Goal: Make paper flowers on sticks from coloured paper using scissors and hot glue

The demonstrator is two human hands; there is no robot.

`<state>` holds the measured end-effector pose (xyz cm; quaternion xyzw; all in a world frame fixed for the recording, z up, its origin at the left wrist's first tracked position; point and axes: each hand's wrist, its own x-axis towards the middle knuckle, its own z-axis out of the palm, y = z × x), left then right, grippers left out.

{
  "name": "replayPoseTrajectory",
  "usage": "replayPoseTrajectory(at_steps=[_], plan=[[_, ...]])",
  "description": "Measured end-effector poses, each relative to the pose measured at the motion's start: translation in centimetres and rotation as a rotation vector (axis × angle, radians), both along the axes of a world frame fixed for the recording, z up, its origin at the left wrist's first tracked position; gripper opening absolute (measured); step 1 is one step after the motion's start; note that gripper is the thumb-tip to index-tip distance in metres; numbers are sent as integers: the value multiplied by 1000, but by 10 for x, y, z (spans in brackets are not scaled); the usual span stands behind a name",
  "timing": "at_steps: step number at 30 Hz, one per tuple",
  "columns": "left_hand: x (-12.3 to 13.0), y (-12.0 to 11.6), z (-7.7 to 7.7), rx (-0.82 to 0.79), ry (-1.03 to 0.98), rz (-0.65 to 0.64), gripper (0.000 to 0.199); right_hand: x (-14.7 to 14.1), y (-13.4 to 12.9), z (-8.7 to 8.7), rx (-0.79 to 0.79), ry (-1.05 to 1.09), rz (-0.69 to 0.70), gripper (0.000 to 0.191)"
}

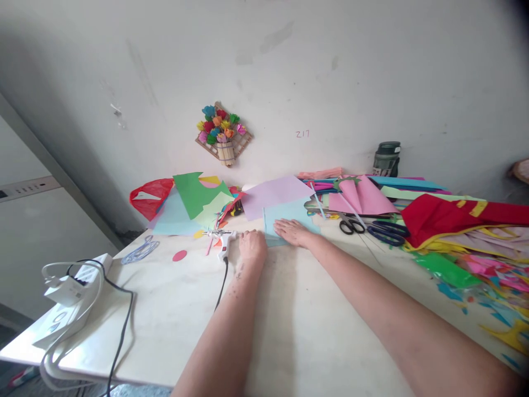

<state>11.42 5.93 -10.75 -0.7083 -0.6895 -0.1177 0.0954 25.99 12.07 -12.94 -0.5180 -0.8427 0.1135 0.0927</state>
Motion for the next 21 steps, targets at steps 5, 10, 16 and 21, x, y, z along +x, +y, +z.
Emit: replayPoseTrajectory(at_steps=[5, 10, 16, 21], plan=[[1, -2, 5, 13, -52, 115, 34, 10, -4, 7, -9, 0, 29, 44], [1, -5, 8, -17, -25, 183, 30, 23, -6, 7, 18, 45, 69, 40], [4, -5, 1, 96, 25, -91, 29, 25, -11, 11, 33, -18, 70, 47], [10, -1, -10, -2, 58, -259, 38, 14, -10, 20, 30, -32, 57, 48]])
